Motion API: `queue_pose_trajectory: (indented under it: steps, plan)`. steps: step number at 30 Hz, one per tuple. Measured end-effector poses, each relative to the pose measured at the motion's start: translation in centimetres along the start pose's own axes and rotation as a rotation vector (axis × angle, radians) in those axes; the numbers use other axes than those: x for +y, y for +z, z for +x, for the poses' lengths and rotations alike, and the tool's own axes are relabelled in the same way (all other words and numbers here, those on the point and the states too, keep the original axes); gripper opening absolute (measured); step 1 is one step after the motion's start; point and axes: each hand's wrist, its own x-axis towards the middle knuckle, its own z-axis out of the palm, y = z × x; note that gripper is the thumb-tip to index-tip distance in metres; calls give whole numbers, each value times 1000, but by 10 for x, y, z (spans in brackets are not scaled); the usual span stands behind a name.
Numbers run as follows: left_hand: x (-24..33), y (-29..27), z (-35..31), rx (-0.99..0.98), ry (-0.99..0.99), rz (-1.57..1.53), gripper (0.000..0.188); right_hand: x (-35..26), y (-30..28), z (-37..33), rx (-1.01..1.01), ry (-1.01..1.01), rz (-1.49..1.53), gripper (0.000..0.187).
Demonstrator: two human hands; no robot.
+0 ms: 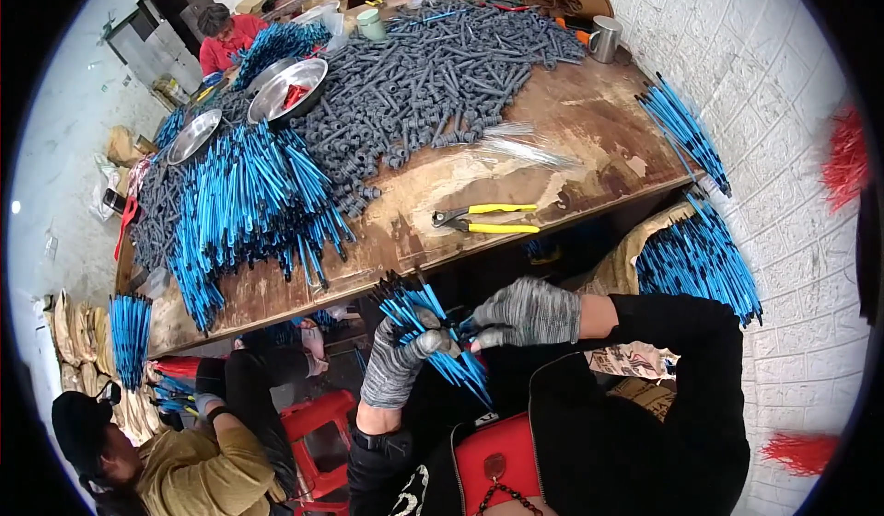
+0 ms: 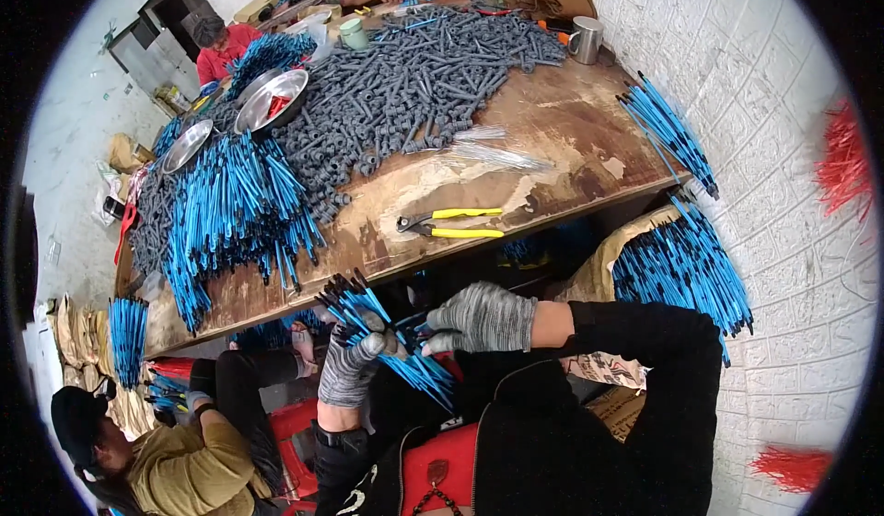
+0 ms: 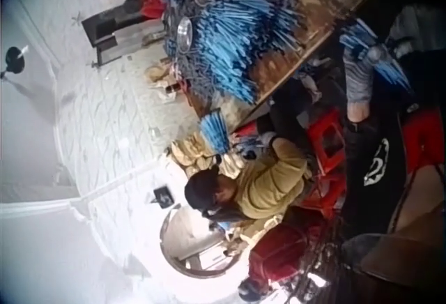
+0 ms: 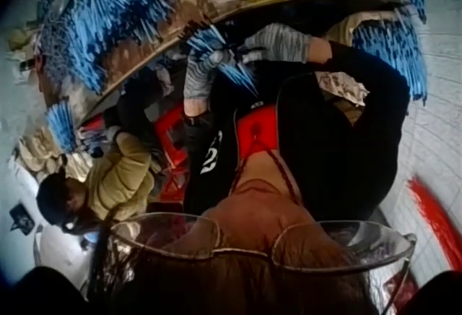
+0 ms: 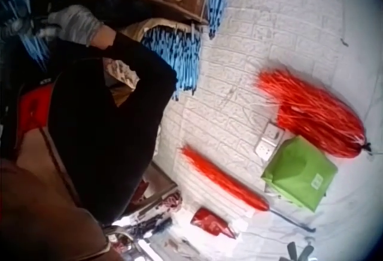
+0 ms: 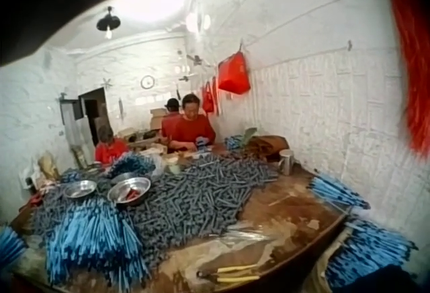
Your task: The person gathers blue rods, aligns them into a black plastic holder, and inserts a metal wire through the assembly. They then trim the wire using yellow-handled pliers and place the completed unit into a large bag.
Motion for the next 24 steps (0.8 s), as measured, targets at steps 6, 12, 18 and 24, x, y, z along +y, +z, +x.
queue_pose_trajectory:
  steps: [6,12,18,24]
  plan:
    - [9,-27,34,46,-104,76,31,58,-14,36,668,52,-611,50]
    - [28,-5,55,54,-162,84,29,105,-21,24,514,296,-752,45]
    - [51,-32,17,-220,-189,140,31,111,-66,21,311,272,-699,28]
    - [34,23,54,133,-387,163,31,161,-88,107,419,109,-826,20]
